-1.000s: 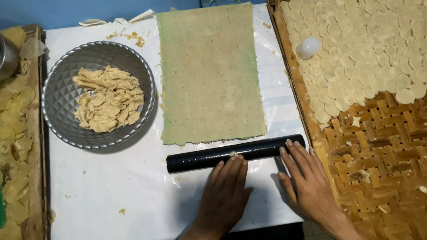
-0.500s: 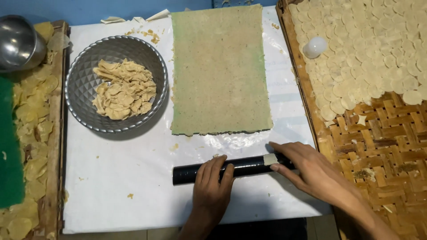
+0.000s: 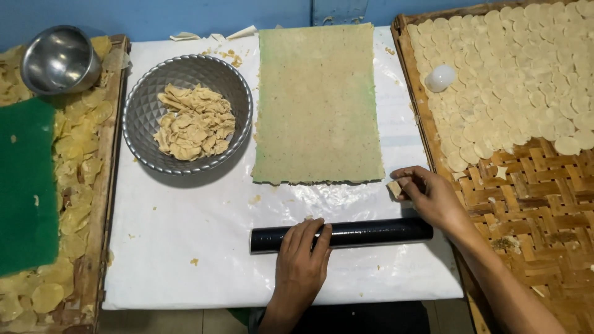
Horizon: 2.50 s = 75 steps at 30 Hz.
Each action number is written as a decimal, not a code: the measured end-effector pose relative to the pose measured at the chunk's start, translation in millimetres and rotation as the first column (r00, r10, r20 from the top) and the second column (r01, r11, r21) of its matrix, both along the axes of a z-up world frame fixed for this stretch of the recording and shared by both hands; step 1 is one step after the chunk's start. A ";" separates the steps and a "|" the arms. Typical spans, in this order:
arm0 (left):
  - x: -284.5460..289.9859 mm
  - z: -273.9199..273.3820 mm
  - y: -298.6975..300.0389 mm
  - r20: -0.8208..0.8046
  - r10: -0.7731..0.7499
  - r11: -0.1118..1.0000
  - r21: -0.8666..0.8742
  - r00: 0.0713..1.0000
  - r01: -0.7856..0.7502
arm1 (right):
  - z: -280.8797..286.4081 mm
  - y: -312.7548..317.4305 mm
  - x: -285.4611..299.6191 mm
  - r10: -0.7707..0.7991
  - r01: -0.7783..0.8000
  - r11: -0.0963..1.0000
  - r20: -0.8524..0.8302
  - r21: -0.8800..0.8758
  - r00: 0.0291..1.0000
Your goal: Preparing dough by rolling it out and cutting it into small circular shapes using a plastic mold.
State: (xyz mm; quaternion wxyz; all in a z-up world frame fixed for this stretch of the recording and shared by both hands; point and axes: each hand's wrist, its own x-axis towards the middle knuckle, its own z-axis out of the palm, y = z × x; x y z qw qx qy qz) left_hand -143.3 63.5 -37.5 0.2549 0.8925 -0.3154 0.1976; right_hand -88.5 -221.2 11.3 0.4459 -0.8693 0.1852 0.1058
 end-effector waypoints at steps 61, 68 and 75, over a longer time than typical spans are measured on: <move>99.3 51.2 95.4 -0.533 0.513 0.714 -0.172 0.673 -0.679 | -1.4 -69.5 172.0 0.372 0.128 0.713 0.526 -0.690 0.765; 131.0 42.4 62.2 -0.736 0.394 0.806 -0.011 0.551 -0.592 | -6.8 -46.4 267.3 0.118 0.112 0.948 0.658 -0.297 0.744; 134.2 48.9 63.2 -0.804 0.339 0.795 -0.034 0.489 -0.606 | 0.7 -27.0 348.2 0.439 -0.141 0.701 0.267 -0.699 0.858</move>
